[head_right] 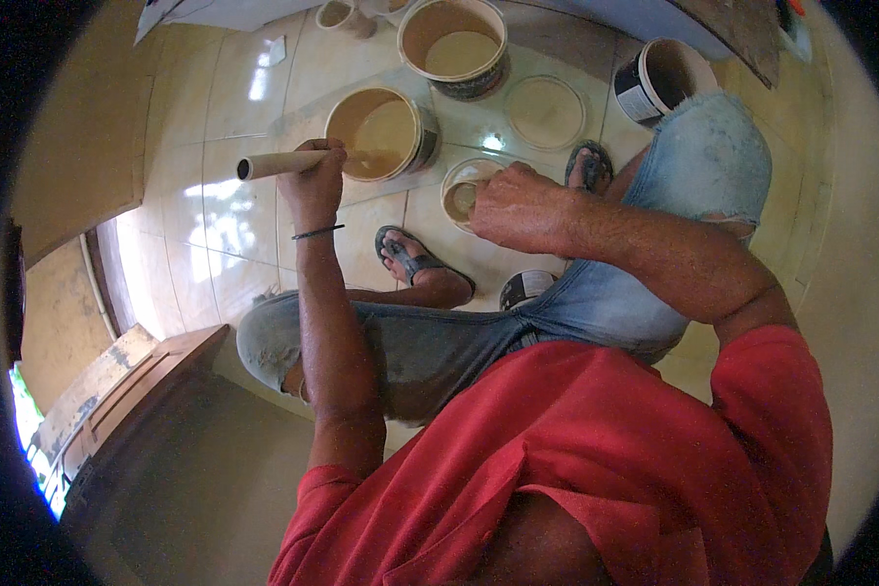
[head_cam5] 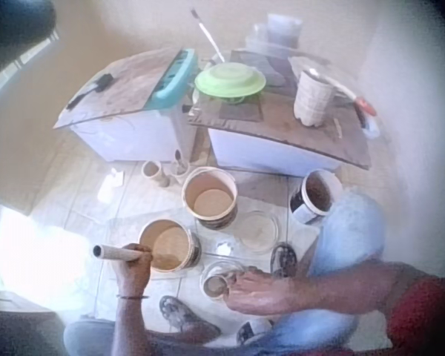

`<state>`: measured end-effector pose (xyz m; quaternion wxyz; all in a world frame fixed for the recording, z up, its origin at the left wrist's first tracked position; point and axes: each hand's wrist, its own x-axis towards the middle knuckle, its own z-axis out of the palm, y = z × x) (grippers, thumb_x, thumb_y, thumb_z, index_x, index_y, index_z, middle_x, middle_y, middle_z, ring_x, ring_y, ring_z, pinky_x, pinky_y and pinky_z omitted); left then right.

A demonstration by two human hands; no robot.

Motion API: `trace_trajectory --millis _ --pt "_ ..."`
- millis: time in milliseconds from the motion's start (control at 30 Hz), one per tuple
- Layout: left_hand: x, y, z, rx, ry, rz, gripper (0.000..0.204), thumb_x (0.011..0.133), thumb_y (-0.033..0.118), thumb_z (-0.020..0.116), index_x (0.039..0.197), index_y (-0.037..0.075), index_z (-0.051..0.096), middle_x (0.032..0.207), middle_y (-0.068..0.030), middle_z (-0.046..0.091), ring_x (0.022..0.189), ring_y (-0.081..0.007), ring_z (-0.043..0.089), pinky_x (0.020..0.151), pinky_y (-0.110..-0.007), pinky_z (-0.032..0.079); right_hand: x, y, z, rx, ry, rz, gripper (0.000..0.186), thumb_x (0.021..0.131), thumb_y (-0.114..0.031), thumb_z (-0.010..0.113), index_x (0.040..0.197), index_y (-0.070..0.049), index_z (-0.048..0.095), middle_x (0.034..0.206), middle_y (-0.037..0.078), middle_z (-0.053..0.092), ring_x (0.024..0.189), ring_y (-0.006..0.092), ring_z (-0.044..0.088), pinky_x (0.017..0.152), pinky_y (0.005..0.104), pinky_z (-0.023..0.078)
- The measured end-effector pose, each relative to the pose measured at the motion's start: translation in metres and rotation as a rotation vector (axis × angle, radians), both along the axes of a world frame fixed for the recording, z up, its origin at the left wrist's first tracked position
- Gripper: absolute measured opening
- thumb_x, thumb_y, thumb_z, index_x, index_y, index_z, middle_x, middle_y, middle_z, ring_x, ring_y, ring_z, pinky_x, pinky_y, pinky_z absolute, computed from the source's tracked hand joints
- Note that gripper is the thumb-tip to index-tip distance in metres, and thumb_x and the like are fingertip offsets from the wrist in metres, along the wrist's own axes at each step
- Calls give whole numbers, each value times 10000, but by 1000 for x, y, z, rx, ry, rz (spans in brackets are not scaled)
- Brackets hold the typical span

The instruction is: The person walks to a sink, washes a paintbrush, and returns to a room with paint supplies. They sit on the floor and stir paint in a bucket using a stick, then pour some paint into a smaller container.

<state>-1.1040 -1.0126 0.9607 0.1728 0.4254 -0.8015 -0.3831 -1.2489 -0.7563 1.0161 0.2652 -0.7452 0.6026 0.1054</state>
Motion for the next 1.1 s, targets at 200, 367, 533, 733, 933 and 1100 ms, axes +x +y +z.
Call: trace_trajectory --millis 200,367,533,733,933,1100 --pt "-5 6 -11 198 286 109 162 755 109 712 880 22 767 787 -144 726 733 -239 702 720 -351 551 1 0 1 -9 -6 26 260 836 -95 625 1062 30 659 1015 190 679 977 306 696 789 430 552" --pt "-2 0 -9 -112 90 29 159 762 112 710 869 7 765 752 -104 713 689 -172 666 675 -316 533 3 -2 1 -1 10 12 242 840 -101 625 1045 19 671 1001 181 681 978 297 694 788 419 550" --pt "-5 4 6 327 155 43 176 761 115 698 884 10 768 724 -110 709 672 -203 667 668 -326 534 2 2 -3 -41 -6 15 242 834 -97 632 1043 18 673 973 167 681 954 294 695 773 421 550" --pt "-2 -3 -20 -15 265 64 169 764 123 707 879 15 768 739 -135 716 670 -235 679 672 -357 540 3 -2 0 2 -13 20 242 820 -89 645 1037 16 669 989 169 677 949 298 693 776 424 550" --pt "-6 7 6 -195 -104 -26 155 770 157 716 849 34 767 770 -163 731 710 -283 713 678 -379 547 1 -1 1 -7 -14 12 238 821 -86 641 1034 18 665 987 173 675 938 298 693 773 423 550" --pt "-5 2 -1 140 70 31 167 764 176 714 857 48 769 752 -127 730 707 -258 709 684 -371 545 3 -1 1 -13 -8 20 236 828 -93 635 1035 18 665 980 167 675 946 294 693 773 419 549"
